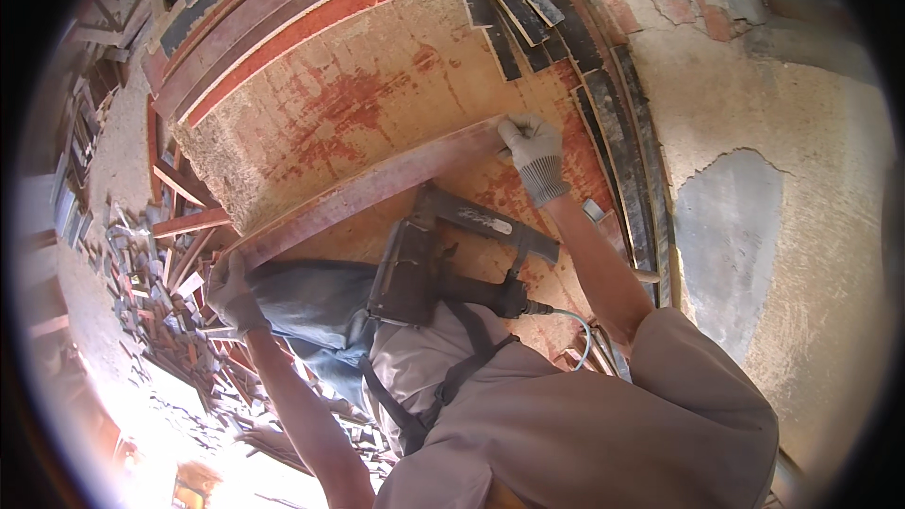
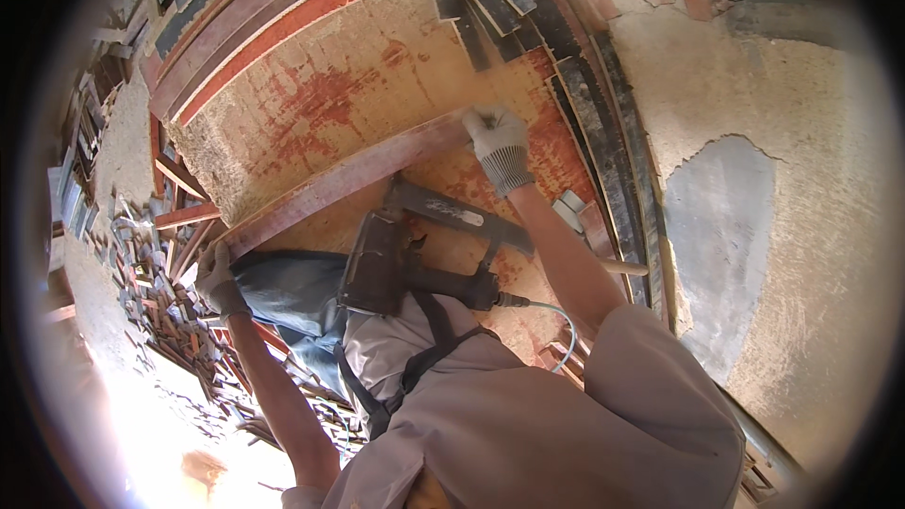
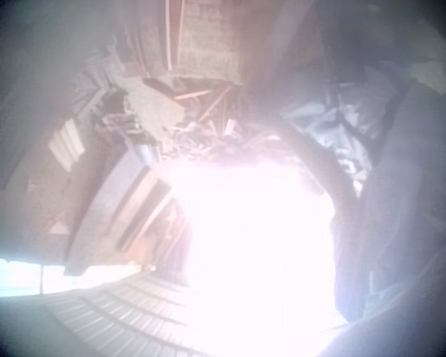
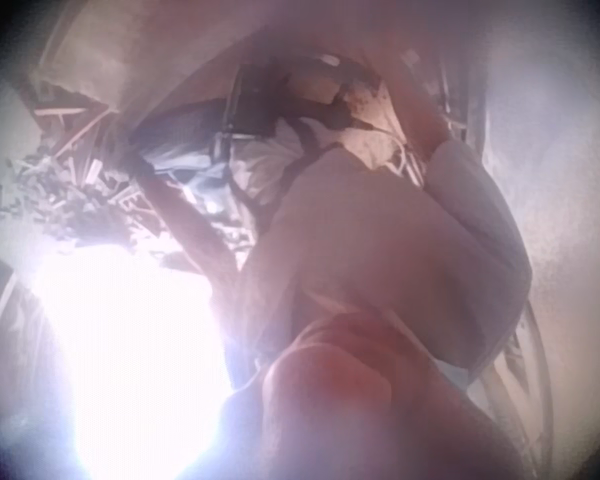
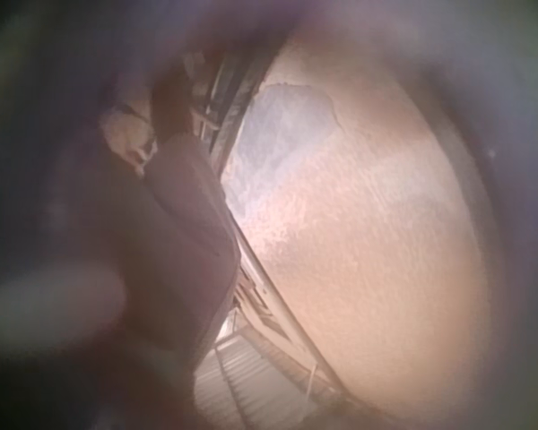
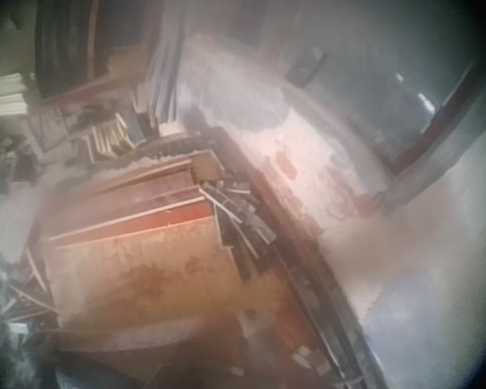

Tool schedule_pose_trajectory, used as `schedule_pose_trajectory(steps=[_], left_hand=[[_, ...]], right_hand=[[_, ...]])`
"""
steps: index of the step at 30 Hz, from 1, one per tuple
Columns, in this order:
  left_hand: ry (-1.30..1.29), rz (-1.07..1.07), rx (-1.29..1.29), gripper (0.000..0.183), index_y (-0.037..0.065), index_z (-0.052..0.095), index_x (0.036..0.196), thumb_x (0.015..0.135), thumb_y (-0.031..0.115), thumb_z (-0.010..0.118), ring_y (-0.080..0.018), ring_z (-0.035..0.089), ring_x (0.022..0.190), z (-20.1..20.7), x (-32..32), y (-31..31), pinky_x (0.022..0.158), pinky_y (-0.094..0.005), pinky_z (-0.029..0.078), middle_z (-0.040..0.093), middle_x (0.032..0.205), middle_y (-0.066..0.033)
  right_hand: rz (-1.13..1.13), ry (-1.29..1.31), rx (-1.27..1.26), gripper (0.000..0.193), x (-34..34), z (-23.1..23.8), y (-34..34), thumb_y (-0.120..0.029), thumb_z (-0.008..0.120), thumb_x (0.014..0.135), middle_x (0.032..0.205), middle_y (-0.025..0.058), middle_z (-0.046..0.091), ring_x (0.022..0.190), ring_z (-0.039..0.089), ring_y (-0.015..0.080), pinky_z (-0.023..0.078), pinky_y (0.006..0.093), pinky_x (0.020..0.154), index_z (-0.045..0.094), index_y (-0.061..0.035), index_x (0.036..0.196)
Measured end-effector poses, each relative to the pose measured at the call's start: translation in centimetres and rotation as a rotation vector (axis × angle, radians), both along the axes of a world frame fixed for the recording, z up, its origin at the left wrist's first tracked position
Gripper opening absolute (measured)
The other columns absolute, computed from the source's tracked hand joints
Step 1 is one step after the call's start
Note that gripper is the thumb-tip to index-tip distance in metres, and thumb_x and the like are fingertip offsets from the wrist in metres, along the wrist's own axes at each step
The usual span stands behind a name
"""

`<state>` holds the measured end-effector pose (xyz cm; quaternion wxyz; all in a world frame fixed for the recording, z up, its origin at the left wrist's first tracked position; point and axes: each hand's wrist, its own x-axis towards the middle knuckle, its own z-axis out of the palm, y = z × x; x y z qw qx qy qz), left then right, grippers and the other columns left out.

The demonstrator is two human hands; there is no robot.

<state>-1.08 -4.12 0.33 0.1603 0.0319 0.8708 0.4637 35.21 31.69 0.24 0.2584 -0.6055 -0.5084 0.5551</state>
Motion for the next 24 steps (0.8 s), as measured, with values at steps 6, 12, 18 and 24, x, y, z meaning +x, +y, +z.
schedule_pose_trajectory(steps=[6, 12, 18, 24], left_hand=[[0.35, -0.093, -0.476, 0.034, 0.006, 0.075, 0.119, 0.089, 0.021, 0.078, -0.0237, 0.066, 0.109, 2.4, 2.6, 3.0, 0.096, -0.0362, 0.053, 0.073, 0.117, -0.0104], [0.722, -0.866, -0.149, 0.072, 0.01, 0.065, 0.13, 0.07, 0.044, 0.087, -0.0337, 0.059, 0.122, 3.1, 10.2, 13.9, 0.108, -0.0486, 0.045, 0.066, 0.128, -0.0127], [0.525, -1.047, -0.144, 0.065, 0.01, 0.066, 0.122, 0.064, 0.029, 0.089, -0.0374, 0.062, 0.108, 2.3, 12.3, 17.8, 0.099, -0.05, 0.048, 0.067, 0.114, -0.0134], [0.493, -1.02, -0.123, 0.061, 0.01, 0.067, 0.118, 0.062, 0.021, 0.09, -0.037, 0.062, 0.106, 1.8, 12.2, 17.7, 0.096, -0.0489, 0.049, 0.068, 0.112, -0.0128]], right_hand=[[0.01, -0.005, -0.01, 0.027, -0.3, 0.2, 0.3, -0.023, 0.081, 0.09, 0.08, 0.0048, 0.072, 0.06, 0.063, 0.0092, 0.053, 0.0248, 0.052, 0.072, 0.0014, 0.097], [0.01, -0.052, -0.06, 0.016, -0.6, 1.0, 0.3, -0.012, 0.078, 0.092, 0.084, 0.0063, 0.073, 0.067, 0.067, 0.0108, 0.056, 0.0251, 0.053, 0.073, 0.0019, 0.099], [-0.013, 0.005, -0.027, 0.021, -0.6, 0.8, 0.3, -0.018, 0.081, 0.089, 0.078, 0.0044, 0.073, 0.059, 0.064, 0.0084, 0.054, 0.023, 0.051, 0.074, 0.0005, 0.095], [-0.036, 0.026, -0.018, 0.018, -0.6, 0.7, 0.1, -0.015, 0.081, 0.089, 0.078, 0.0051, 0.073, 0.058, 0.065, 0.0087, 0.053, 0.0223, 0.05, 0.074, 0.0011, 0.096]])
